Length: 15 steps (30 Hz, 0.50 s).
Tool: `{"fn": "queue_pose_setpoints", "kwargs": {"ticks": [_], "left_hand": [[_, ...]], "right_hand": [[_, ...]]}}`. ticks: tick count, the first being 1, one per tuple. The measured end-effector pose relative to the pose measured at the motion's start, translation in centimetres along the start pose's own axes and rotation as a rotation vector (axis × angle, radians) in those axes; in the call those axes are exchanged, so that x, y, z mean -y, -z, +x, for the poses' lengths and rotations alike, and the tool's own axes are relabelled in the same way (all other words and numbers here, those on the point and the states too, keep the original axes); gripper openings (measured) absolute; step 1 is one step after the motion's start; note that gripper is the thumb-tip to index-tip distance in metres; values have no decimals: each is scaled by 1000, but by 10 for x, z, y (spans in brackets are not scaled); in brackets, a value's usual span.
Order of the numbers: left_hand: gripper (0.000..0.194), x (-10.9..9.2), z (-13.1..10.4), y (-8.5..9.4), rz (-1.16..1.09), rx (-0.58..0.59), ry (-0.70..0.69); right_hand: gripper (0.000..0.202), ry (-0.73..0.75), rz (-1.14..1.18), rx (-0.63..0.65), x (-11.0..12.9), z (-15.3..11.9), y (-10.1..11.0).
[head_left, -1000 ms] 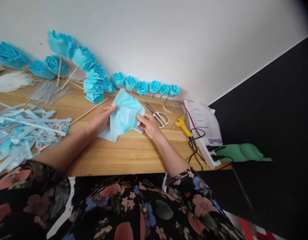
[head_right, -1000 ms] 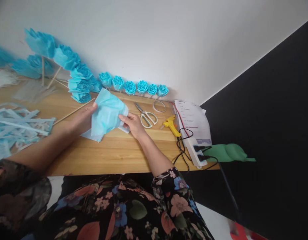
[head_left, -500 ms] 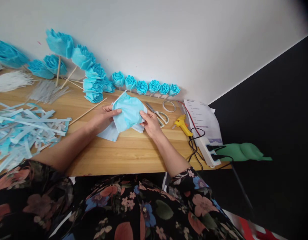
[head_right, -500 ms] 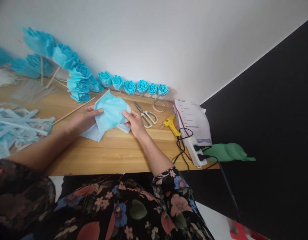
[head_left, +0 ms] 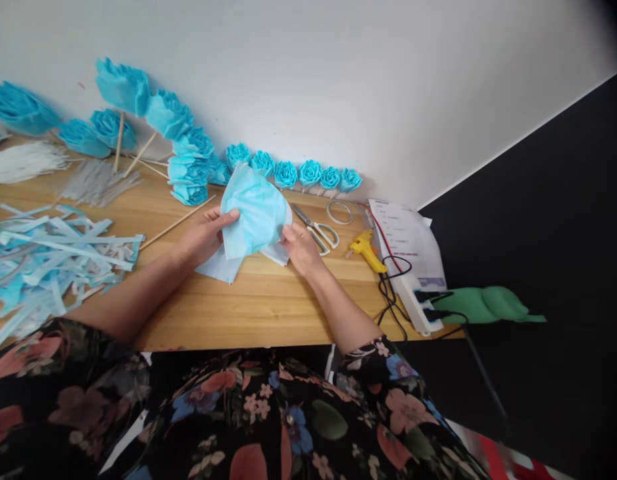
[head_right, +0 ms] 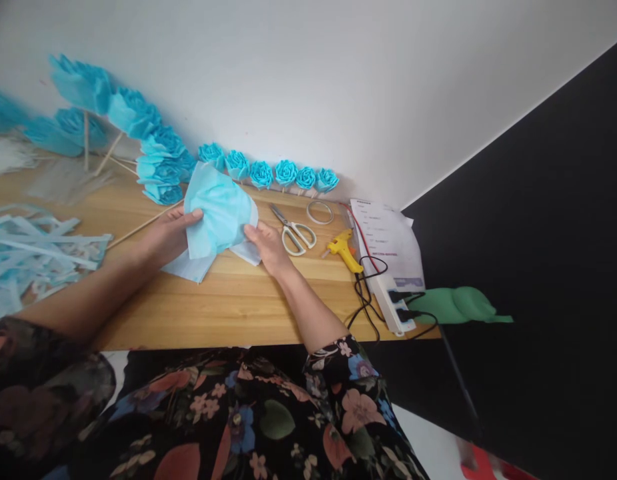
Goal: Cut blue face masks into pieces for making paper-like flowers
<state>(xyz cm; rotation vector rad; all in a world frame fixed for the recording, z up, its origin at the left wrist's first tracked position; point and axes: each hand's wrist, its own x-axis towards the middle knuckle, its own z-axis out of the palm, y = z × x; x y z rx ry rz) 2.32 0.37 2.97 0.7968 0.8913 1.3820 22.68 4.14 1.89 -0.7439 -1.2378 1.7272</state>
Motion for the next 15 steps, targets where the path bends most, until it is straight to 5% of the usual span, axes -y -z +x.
{"fn": "queue_pose_setpoints", "kwargs": {"ticks": [3,15], "left_hand": [[37,0,0,-1,-15,9,-7],[57,1,-4,1,162,221,106]], "right_hand": [[39,-47,-61,72,-2,-1,-1],[35,-6,-18,-95,-3,3,0]]}}
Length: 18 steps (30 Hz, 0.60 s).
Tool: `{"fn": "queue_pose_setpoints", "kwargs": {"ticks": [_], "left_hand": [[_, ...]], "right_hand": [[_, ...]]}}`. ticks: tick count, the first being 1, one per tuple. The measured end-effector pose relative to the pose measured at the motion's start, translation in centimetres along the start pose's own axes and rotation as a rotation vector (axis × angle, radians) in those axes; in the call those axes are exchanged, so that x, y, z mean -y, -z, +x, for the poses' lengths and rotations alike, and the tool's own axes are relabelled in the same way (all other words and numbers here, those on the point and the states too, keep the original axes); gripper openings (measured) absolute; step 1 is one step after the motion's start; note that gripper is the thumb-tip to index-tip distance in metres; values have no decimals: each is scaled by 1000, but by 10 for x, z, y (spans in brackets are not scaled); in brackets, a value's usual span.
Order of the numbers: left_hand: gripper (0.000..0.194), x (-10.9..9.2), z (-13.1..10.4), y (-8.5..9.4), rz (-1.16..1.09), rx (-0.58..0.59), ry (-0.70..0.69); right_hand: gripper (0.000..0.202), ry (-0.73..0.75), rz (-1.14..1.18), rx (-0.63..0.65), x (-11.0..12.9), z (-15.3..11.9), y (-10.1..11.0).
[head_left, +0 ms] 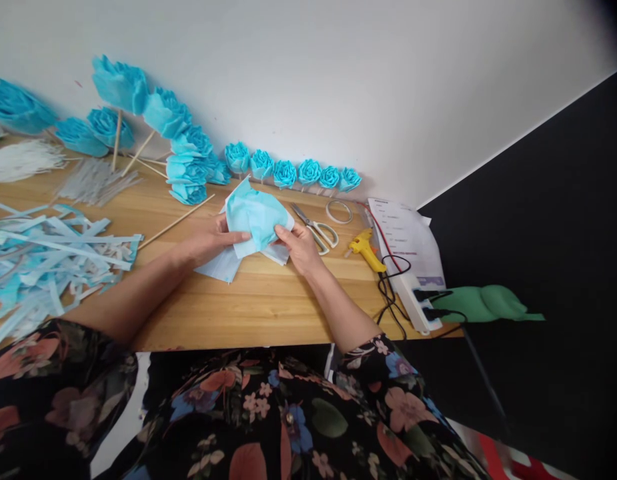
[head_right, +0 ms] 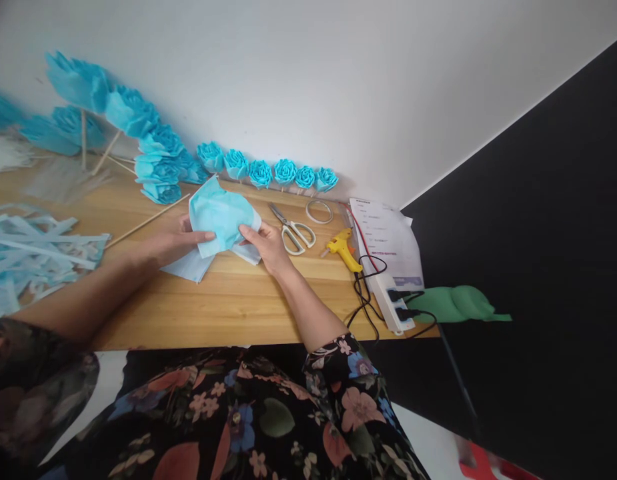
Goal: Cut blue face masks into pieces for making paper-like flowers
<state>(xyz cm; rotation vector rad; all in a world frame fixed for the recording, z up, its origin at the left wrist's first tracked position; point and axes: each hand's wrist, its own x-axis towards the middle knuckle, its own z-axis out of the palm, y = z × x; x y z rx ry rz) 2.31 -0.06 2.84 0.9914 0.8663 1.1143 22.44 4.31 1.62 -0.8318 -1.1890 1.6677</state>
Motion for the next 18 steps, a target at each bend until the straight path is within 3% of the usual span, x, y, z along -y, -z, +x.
{"fn": "queue_pose_setpoints", "kwargs": {"ticks": [9,18], "left_hand": [[58,0,3,0,-31,-14,-22],[44,-8,-1,-8,-94,-30,19]], "right_hand": [[40,35,-45,-22,-5,-1,4],[42,55,-25,-28,-6,0,2]]}}
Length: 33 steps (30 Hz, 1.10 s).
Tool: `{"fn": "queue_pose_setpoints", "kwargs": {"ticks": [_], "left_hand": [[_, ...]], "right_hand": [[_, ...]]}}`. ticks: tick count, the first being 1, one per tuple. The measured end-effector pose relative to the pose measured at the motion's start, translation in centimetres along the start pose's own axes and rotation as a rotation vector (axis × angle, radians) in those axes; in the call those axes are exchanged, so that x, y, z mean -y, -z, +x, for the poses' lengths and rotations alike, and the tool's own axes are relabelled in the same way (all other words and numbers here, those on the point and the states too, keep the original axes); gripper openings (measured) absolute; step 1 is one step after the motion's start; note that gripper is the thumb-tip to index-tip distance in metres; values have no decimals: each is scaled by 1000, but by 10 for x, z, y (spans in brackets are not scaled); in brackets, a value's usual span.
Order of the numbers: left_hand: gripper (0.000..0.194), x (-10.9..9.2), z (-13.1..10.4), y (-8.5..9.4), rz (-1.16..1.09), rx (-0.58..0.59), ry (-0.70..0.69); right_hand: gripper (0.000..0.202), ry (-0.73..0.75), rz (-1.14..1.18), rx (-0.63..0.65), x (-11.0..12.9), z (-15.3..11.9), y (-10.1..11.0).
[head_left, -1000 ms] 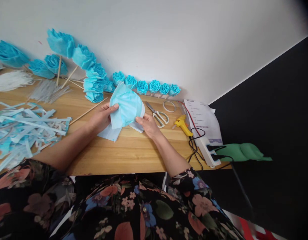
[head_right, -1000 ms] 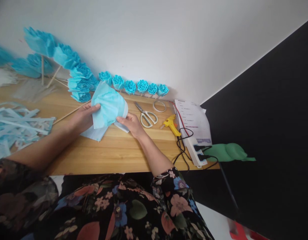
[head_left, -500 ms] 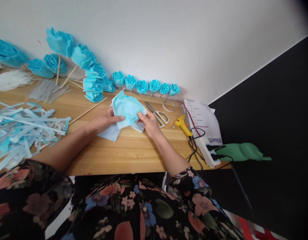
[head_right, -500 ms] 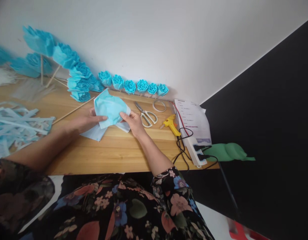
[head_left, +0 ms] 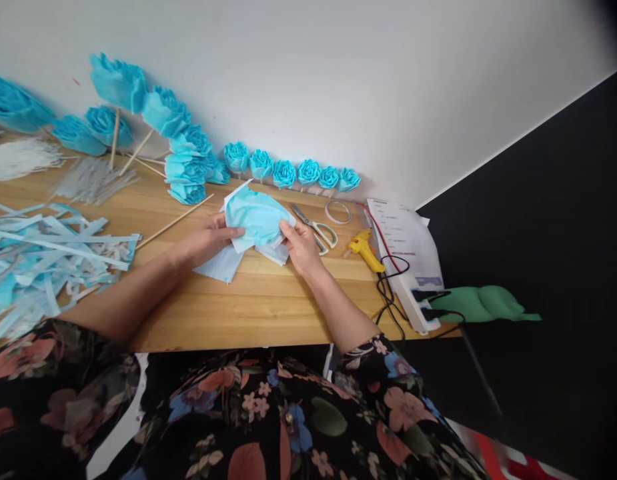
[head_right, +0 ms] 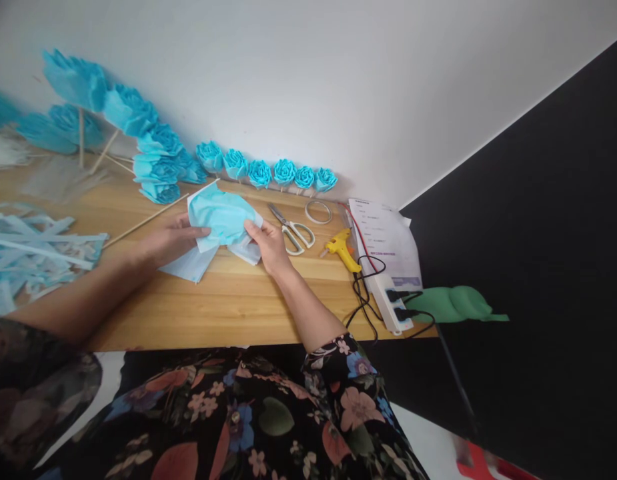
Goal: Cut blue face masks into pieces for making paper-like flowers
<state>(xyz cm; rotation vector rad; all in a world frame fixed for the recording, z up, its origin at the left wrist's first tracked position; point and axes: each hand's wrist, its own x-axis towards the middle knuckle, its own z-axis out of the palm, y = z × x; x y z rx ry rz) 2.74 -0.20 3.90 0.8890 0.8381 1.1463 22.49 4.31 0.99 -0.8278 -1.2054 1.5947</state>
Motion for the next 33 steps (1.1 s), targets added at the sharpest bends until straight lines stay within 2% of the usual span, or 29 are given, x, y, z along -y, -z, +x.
{"fn": "queue_pose_setpoints", "kwargs": {"ticks": [9,16,20,26,33], "left_hand": [[35,10,4,9,-3,22,-24],[26,10,1,10,44,-23,20],[30,9,-1,10,69,-9,53],[28,12,-1,16,109,56,6],[39,8,-3,9,87,55,-43]], "right_hand": [[36,-10,12,-12,-1,0,1],[45,-67,-41,-5,0,-2,1],[45,-80,-29,23,3,-4,-1],[45,-26,-40,-37,5,-5,-4],[42,-12,-25,-13,3,-5,-2]]}}
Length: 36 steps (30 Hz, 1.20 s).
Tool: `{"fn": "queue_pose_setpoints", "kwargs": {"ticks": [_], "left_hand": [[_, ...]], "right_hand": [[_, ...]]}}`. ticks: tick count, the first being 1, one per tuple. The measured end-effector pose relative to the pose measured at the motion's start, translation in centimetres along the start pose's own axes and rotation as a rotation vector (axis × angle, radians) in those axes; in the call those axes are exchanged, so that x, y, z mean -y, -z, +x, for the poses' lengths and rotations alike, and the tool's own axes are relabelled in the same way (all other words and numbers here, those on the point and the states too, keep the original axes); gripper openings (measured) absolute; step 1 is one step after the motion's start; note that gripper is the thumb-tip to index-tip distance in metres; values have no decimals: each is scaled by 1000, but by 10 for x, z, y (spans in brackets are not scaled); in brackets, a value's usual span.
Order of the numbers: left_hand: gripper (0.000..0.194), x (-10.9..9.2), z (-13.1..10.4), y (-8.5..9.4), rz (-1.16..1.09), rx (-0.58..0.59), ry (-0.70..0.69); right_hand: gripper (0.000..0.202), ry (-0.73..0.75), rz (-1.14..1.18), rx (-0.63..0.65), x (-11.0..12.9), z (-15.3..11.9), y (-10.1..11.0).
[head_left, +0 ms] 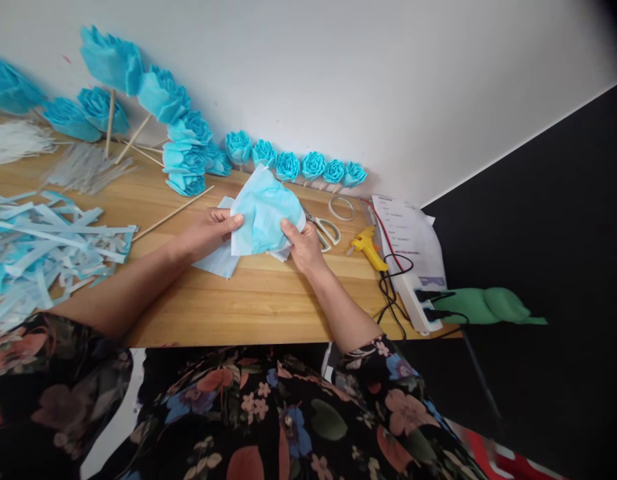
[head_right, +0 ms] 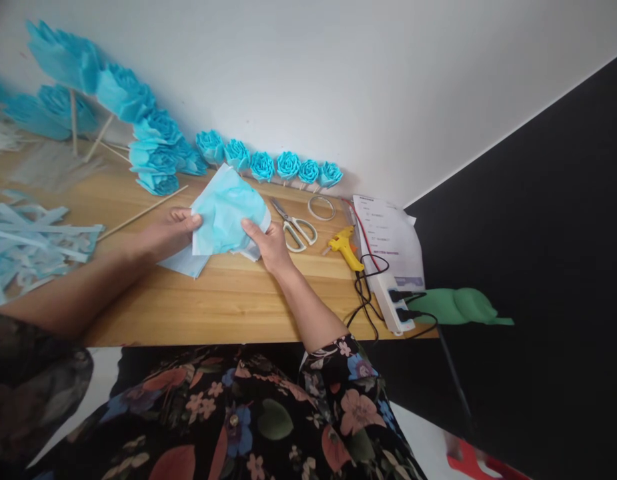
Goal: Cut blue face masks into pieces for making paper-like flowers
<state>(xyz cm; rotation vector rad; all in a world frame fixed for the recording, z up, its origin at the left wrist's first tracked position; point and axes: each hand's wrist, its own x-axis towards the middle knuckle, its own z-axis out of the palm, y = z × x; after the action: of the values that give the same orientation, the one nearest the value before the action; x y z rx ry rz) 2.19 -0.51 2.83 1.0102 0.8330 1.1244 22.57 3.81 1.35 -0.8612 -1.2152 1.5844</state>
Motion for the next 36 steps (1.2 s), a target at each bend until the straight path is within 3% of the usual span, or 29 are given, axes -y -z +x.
{"fn": "queue_pose_setpoints", "kwargs": {"ticks": [12,23,28,36], "left_hand": [[22,0,5,1,-135,-83,30],[28,-2,5,0,-147,-94,51],[41,0,5,-2,-163,-104,33],[25,-4,3,-2,-103,-87,37]], "right_hand": [[41,-51,-16,29,4,-5,0],[43,-22,-54,6,5,-4,0],[43,-41,-68,23,9,-6,-3],[36,-108,-53,121,7,-5,-2]]}}
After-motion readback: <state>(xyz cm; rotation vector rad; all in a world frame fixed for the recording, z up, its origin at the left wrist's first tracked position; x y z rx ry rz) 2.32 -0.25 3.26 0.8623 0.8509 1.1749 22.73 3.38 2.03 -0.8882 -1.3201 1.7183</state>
